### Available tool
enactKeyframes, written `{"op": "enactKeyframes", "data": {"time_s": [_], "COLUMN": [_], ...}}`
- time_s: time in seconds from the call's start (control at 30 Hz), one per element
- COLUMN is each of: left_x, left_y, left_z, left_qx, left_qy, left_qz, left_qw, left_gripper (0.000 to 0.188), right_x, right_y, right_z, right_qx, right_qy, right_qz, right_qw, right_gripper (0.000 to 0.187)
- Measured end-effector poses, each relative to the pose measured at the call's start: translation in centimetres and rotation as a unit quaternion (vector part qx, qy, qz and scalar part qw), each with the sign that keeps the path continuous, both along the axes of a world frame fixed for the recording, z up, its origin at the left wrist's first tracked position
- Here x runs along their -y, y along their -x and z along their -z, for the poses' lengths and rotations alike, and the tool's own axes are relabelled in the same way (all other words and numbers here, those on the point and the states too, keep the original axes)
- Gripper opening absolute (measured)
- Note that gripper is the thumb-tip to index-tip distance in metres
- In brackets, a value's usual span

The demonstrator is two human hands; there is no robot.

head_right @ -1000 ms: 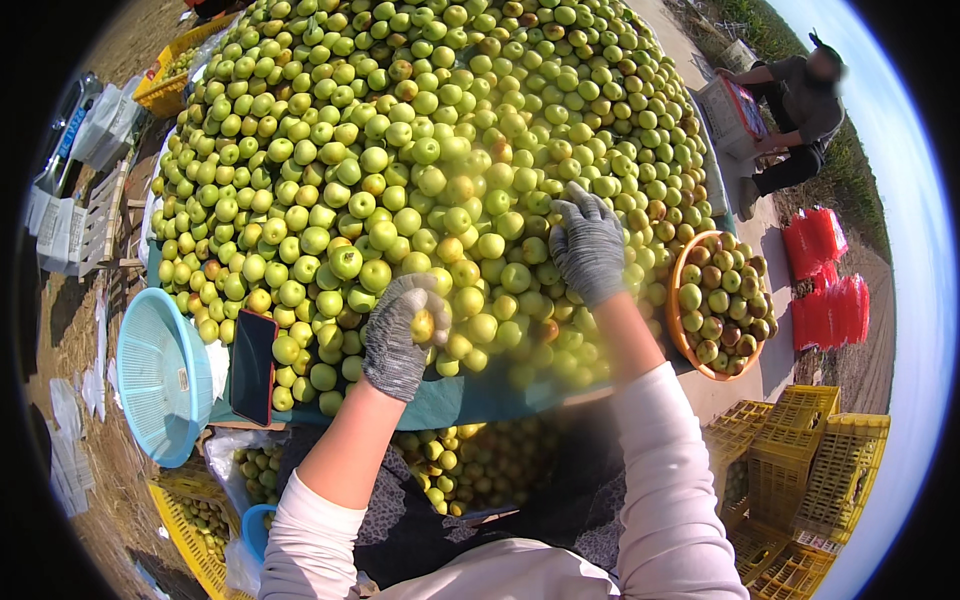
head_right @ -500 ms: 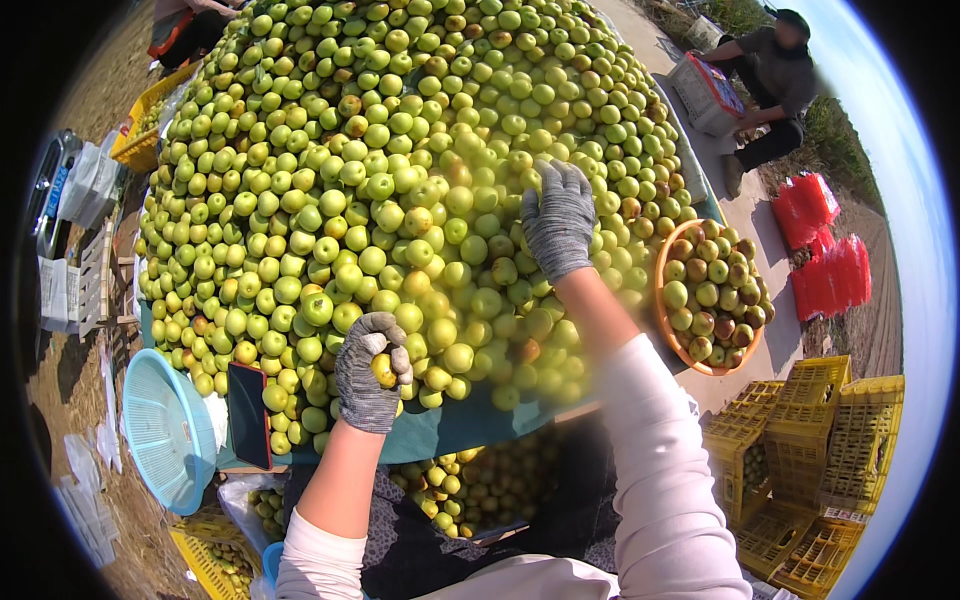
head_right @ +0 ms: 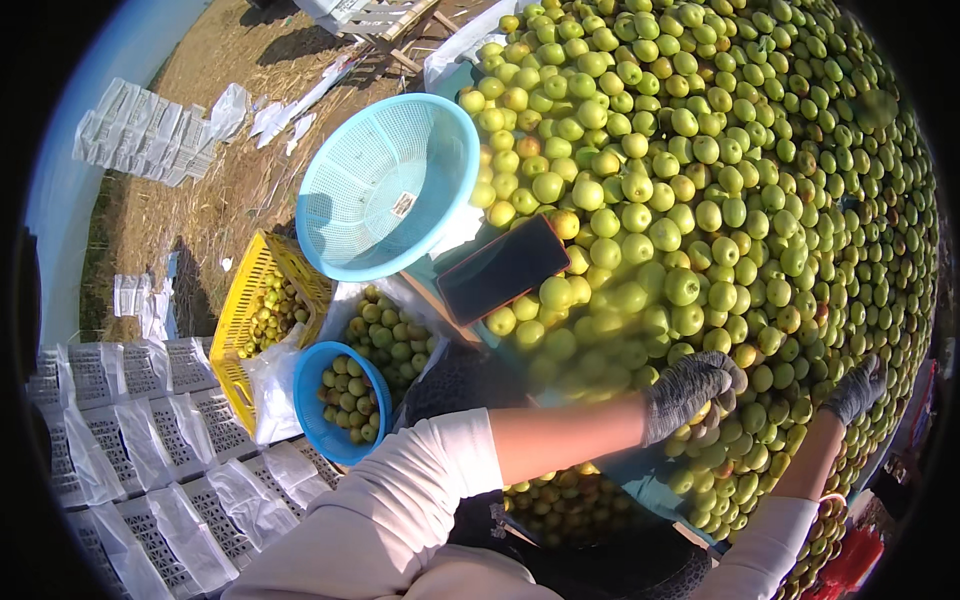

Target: The person sorts green apples by hand, picking them from a large pile on a table and placing them into a white crate between their legs. They repeatedly lift, inspect, and transfer apples, occasionally adjusting the pile to access more fruit.

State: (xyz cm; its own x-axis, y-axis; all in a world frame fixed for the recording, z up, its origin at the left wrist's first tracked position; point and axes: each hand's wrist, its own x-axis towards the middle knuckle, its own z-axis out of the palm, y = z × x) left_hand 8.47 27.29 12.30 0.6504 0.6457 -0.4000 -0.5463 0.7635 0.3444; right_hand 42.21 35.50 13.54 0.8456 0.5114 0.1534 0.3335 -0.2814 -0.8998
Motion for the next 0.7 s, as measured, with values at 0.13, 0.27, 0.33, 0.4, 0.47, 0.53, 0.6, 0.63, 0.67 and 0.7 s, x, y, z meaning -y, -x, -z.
{"op": "enactKeyframes", "data": {"time_s": [0.13, 0.27, 0.33, 0.4, 0.47, 0.53, 0.6, 0.63, 0.67, 0.7], "left_x": [0.7, -1.9, -3.6, -3.8, -2.3, -0.9, -0.4, -0.1, -0.1, -0.2], "left_y": [-1.9, -3.0, -2.9, -1.6, 0.6, 0.7, 0.7, 1.0, 1.0, 1.2], "left_z": [2.9, 2.9, 1.3, -0.2, -0.8, -1.8, -2.0, -1.9, -2.1, -2.2], "left_qx": [0.041, -0.120, -0.040, -0.037, -0.227, -0.045, -0.022, 0.035, 0.018, 0.003], "left_qy": [-0.074, -0.226, 0.049, 0.077, -0.372, -0.036, 0.071, 0.078, 0.048, 0.034], "left_qz": [-0.043, -0.020, -0.009, 0.031, 0.130, -0.025, -0.007, -0.004, -0.011, 0.007], "left_qw": [0.996, 0.966, 0.998, 0.996, 0.891, 0.998, 0.997, 0.996, 0.999, 0.999], "left_gripper": [0.009, 0.009, 0.010, 0.011, 0.013, 0.008, 0.009, 0.011, 0.015, 0.020], "right_x": [2.3, 8.5, 8.5, 6.7, 4.9, 4.3, 3.8, 4.6, 5.1, 5.5], "right_y": [15.5, 32.2, 35.2, 33.4, 28.2, 21.6, 15.7, 12.7, 10.8, 9.8], "right_z": [-5.7, -10.6, -10.8, -9.7, -7.8, -5.3, -2.1, -1.8, -0.9, -0.1], "right_qx": [-0.210, -0.159, -0.126, -0.132, -0.122, -0.028, 0.092, 0.348, 0.399, 0.391], "right_qy": [-0.190, -0.101, -0.021, -0.036, -0.035, -0.029, 0.010, 0.192, 0.218, 0.263], "right_qz": [-0.310, -0.620, -0.684, -0.580, -0.482, -0.357, -0.227, -0.163, -0.138, -0.116], "right_qw": [0.908, 0.762, 0.718, 0.803, 0.867, 0.933, 0.970, 0.903, 0.880, 0.874], "right_gripper": [0.034, 0.074, 0.078, 0.059, 0.050, 0.043, 0.040, 0.045, 0.050, 0.052]}}
